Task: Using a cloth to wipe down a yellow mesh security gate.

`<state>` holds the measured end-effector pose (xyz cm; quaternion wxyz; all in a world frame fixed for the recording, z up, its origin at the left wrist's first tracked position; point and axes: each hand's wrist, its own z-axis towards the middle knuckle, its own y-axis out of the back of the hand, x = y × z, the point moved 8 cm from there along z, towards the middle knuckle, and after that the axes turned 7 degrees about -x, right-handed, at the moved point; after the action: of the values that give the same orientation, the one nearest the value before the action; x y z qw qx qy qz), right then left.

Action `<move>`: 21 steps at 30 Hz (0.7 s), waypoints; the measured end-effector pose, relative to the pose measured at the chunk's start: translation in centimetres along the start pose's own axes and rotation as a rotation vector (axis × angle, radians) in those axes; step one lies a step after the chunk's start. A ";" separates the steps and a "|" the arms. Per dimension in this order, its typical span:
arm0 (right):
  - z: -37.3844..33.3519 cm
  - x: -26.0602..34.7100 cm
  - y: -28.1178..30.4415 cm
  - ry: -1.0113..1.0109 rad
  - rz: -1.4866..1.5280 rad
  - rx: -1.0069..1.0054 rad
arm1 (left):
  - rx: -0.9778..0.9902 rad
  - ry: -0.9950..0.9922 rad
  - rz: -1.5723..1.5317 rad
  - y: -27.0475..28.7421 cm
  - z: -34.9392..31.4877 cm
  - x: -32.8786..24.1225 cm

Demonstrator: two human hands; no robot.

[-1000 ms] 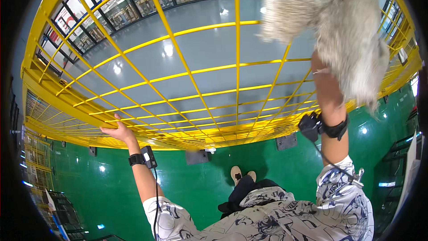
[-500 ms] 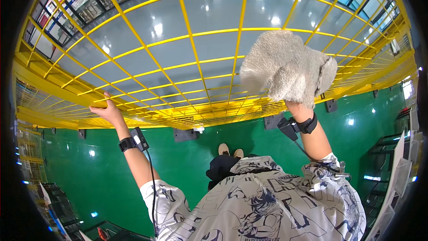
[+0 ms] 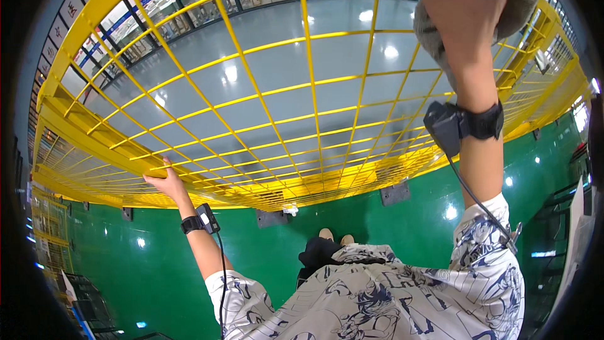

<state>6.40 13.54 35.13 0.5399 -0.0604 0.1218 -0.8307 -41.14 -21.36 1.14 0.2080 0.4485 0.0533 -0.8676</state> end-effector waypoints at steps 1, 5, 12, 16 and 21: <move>-0.1 -0.5 -0.4 -0.058 -0.116 0.143 | 0.016 0.006 -0.020 0.1 0.0 -0.3; -1.3 -1.1 -1.1 -0.106 -0.182 0.285 | 0.013 -0.026 -0.012 0.4 0.3 0.1; -2.1 -0.7 -0.5 -0.109 -0.218 0.318 | -0.017 -0.006 -0.109 0.4 0.2 0.2; -3.1 -0.3 -0.1 -0.095 -0.236 0.330 | -0.018 0.009 -0.070 0.0 -0.5 -0.6; -3.5 0.8 0.3 -0.030 -0.257 0.337 | -0.020 -0.008 -0.027 0.6 -0.2 -0.3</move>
<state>5.52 13.20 31.65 0.4336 0.0033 -0.0357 -0.9004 -40.57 -21.70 1.29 0.2008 0.4422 0.0672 -0.8715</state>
